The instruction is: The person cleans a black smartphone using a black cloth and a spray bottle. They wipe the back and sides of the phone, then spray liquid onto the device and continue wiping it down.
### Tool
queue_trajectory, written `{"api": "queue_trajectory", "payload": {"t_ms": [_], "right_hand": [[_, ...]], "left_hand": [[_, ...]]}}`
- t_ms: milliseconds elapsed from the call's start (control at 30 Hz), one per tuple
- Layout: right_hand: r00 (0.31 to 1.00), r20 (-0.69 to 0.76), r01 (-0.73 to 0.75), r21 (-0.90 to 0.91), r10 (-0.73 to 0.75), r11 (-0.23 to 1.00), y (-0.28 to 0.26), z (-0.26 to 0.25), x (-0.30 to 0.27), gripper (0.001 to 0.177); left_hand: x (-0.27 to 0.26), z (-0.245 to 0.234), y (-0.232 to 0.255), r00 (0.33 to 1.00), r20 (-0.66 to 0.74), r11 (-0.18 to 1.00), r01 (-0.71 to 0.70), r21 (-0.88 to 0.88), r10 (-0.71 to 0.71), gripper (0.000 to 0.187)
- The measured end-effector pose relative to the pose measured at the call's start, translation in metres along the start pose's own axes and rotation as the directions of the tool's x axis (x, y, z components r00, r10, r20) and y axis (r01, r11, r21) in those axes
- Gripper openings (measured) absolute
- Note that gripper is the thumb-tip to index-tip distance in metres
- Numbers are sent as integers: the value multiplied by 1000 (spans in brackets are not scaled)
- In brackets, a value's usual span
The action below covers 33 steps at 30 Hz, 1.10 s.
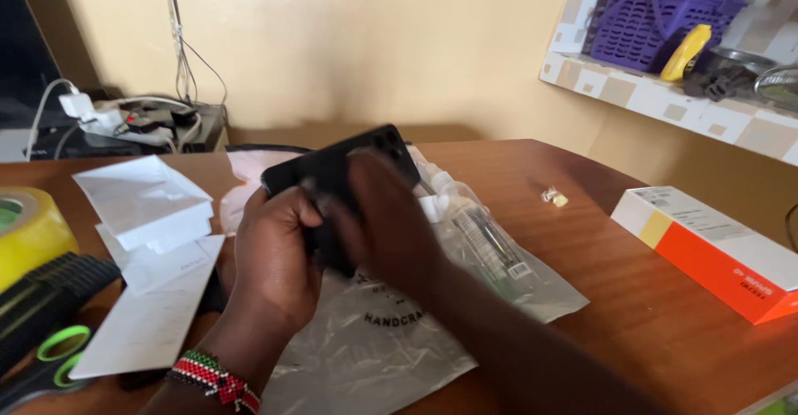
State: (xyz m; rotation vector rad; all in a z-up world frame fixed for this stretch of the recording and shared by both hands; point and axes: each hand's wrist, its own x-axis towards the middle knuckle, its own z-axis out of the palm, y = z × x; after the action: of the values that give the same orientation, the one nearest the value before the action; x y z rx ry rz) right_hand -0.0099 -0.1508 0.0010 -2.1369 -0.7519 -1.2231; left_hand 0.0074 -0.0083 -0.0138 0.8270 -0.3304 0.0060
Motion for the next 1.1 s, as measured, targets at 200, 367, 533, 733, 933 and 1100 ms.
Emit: {"api": "queue_trajectory", "payload": {"t_ms": [200,367,533,733,933,1100], "right_hand": [[959,-223,-212,-142,177,967,64,-34,2,20],[800,-275,-448,318,534,836,97,-45,-13,27],[816,-293,-358,419,498,835,70,-43,4,50],[786,-276,-288,630,554,722,44,-43,14,39],[871,-12,-418,509,492,752,-8,-27,14,24],[861,8,-481,337,509,809,-27,-7,5,29]], "left_hand": [[-4,16,29,995,-99,996,16,-93,-25,36],[-8,21,37,988,-153,998,11,-66,-21,29],[0,14,33,980,-199,1000,-7,-25,2,18],[9,4,27,889,-453,994,-22,110,70,31],[10,1,21,886,-447,991,-85,101,121,33],[-4,18,25,863,-497,995,99,-2,-87,30]]}}
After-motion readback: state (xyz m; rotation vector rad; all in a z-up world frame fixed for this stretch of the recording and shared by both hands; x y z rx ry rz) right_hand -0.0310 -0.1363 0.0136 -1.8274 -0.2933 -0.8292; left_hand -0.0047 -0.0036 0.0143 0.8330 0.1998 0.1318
